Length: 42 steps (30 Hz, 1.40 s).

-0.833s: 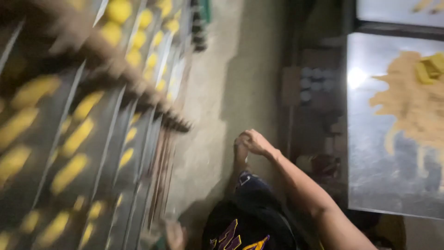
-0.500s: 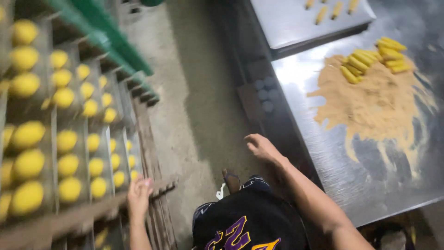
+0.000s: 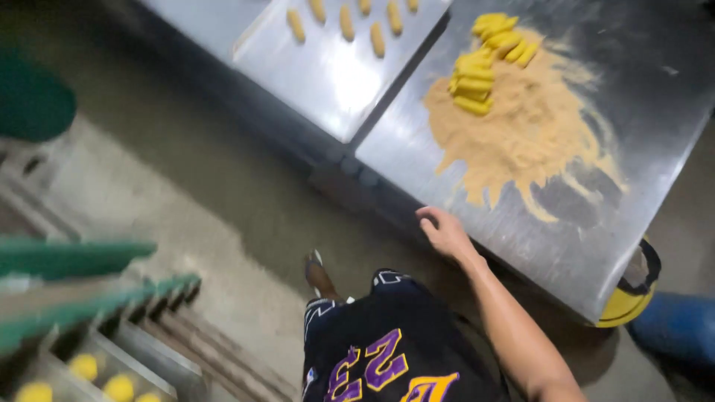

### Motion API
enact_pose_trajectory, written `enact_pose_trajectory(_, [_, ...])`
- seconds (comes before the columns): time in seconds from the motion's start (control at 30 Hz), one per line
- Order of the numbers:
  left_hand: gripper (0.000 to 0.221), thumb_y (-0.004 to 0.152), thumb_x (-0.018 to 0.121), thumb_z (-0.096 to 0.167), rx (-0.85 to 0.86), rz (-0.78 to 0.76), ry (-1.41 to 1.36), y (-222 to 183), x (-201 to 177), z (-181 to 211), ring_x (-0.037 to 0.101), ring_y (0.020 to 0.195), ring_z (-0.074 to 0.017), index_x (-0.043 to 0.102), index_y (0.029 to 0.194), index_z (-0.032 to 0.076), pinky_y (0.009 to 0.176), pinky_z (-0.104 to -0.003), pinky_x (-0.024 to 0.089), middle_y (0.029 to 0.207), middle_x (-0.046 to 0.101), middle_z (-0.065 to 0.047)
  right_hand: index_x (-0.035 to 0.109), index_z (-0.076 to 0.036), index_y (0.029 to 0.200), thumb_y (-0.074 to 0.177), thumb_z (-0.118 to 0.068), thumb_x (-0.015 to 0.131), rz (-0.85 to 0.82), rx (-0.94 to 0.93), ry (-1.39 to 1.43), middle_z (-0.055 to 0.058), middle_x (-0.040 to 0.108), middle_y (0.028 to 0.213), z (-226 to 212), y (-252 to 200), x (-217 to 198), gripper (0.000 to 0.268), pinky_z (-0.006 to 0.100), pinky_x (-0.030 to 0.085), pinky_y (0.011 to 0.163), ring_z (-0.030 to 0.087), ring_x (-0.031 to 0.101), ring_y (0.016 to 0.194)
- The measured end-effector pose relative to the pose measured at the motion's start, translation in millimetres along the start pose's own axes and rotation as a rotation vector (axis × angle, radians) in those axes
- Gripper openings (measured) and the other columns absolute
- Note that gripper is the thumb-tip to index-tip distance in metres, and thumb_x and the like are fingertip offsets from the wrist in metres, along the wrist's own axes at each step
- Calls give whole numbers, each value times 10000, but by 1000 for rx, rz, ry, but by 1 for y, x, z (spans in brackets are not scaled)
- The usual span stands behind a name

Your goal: The person is coating small pieces of dough in breadcrumbs and arranging them on a baking tray in a bakery.

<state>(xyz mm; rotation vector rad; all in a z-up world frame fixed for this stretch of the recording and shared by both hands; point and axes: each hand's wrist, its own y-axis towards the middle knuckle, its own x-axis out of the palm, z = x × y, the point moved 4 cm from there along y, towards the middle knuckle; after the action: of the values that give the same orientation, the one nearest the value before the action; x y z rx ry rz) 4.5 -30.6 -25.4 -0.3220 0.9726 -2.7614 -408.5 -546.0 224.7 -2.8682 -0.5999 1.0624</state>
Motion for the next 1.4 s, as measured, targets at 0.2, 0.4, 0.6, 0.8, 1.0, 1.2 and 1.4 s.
enact_pose_trajectory(0.2, [511,874,667,339,-204,-126,332,180,-69,152,660,824,-159,563,1318,107,661,-362,591,966,694,-67,682,-53,1234,937,-239,632,440,401,-98,166,724,1164,50,1,-53,354,417,540,922,298,706,1028])
enact_pose_trajectory(0.4, [555,913,707,303,55,-492,500,254,171,459,624,841,-144,568,1402,81,718,-306,537,1062,703,-54,603,-40,1313,908,-159,623,762,690,140,179,678,1215,88,-8,-88,423,430,574,871,340,729,964])
enact_pose_trajectory(0.6, [549,932,703,217,664,-613,829,300,393,532,697,1082,-243,520,1423,55,915,-368,572,1211,700,-153,651,-29,1321,916,-32,578,756,275,-147,204,654,1325,54,109,-128,412,409,484,1074,383,615,1252])
enact_pose_trajectory(0.8, [531,955,668,152,493,-684,673,294,483,547,692,1063,-237,490,1450,78,903,-360,572,1201,673,-108,504,-11,1467,786,15,586,746,-68,-359,190,511,1549,-15,215,-184,686,474,351,1283,354,430,1493])
enact_pose_trajectory(1.0, [510,956,643,119,323,-565,568,321,471,541,710,1024,-185,492,1441,82,891,-323,574,1208,690,-68,546,-63,1392,861,-178,747,350,113,-540,155,541,1331,-14,236,-183,579,536,392,1081,356,478,1296])
enact_pose_trajectory(1.2, [512,965,658,106,388,-474,495,359,494,565,701,1035,-201,501,1449,53,893,-325,575,1211,683,-109,593,-41,1166,817,-257,810,554,229,-225,159,540,1153,4,180,-206,464,482,516,874,368,578,1090])
enact_pose_trajectory(1.4, [702,884,701,124,417,-355,639,367,533,559,634,1136,-259,379,1490,-19,991,-368,523,1342,571,-200,689,-99,1129,972,-271,703,669,683,292,134,735,1213,82,120,-212,234,361,571,903,224,720,1062])
